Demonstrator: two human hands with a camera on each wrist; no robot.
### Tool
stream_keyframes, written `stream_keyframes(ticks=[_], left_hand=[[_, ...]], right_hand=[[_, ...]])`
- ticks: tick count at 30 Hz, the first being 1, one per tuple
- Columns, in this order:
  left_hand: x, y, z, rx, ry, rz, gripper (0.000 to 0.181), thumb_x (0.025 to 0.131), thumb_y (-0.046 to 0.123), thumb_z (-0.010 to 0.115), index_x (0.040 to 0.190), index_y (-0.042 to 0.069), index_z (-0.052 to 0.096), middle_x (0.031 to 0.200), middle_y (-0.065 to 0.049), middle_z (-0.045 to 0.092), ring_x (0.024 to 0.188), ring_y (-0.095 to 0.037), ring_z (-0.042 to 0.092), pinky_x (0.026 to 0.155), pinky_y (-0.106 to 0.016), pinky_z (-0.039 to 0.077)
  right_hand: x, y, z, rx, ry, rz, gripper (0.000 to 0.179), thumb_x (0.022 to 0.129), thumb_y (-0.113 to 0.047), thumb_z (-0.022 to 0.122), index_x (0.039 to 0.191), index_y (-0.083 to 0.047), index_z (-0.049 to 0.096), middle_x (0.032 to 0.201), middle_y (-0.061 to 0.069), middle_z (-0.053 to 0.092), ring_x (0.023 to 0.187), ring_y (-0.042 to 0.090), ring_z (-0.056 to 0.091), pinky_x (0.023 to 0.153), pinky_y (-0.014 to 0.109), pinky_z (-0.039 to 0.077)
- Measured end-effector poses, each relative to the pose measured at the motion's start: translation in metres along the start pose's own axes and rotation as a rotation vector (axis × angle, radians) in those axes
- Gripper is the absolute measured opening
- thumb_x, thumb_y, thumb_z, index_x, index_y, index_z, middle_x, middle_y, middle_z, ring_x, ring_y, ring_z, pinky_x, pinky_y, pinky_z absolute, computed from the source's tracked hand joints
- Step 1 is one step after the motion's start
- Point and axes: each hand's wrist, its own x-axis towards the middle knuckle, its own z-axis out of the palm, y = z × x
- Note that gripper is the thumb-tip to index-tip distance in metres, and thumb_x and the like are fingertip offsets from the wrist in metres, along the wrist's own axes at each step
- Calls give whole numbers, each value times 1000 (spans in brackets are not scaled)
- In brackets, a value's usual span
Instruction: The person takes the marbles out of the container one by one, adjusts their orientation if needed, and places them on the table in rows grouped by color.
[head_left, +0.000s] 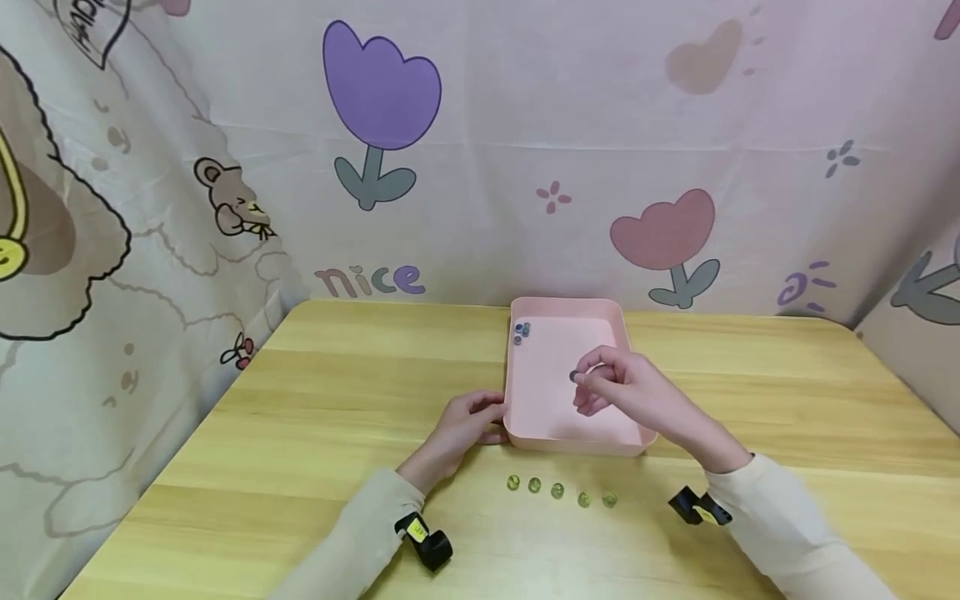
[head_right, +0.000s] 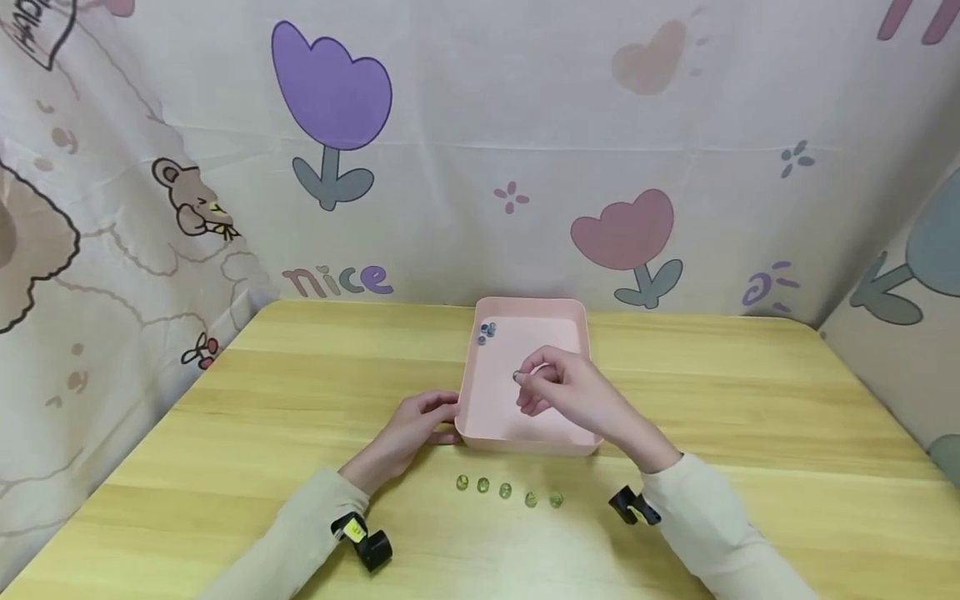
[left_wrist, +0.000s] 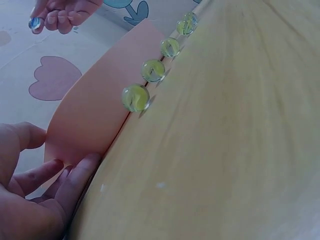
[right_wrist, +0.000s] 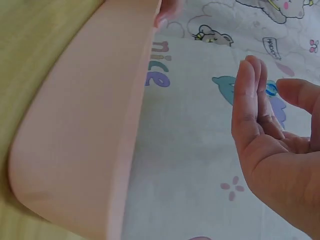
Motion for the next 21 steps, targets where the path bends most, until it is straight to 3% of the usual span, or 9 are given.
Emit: stream_keyframes(ticks=[8,14,21], left_hand=[[-3,1,-1,-19,-1,3,35,96,9,58,124,-12,55,110,-18,60,92,-17,61,79,-33,59],[-1,2,-1,-35,-4,18,33,95,7,58,121,-13,56,109,-19,61,90,-17,62,78,-33,60],[-1,1,-1,-36,-2,12,32,95,6,58,121,-13,56,109,-19,61,90,-17,61,78,-33,60]], right_hand=[[0,7,8,39,17,36,19,96,-5,55,103,12,49,77,22,67,73,43,67,71,51,59],[-1,10,13,-7,4,-14,15,96,-4,56,101,9,50,76,17,66,72,42,66,70,41,61],[-4,14,20,-91,-20,-61,9,96,-3,56,99,5,54,72,8,63,66,22,62,67,30,58]])
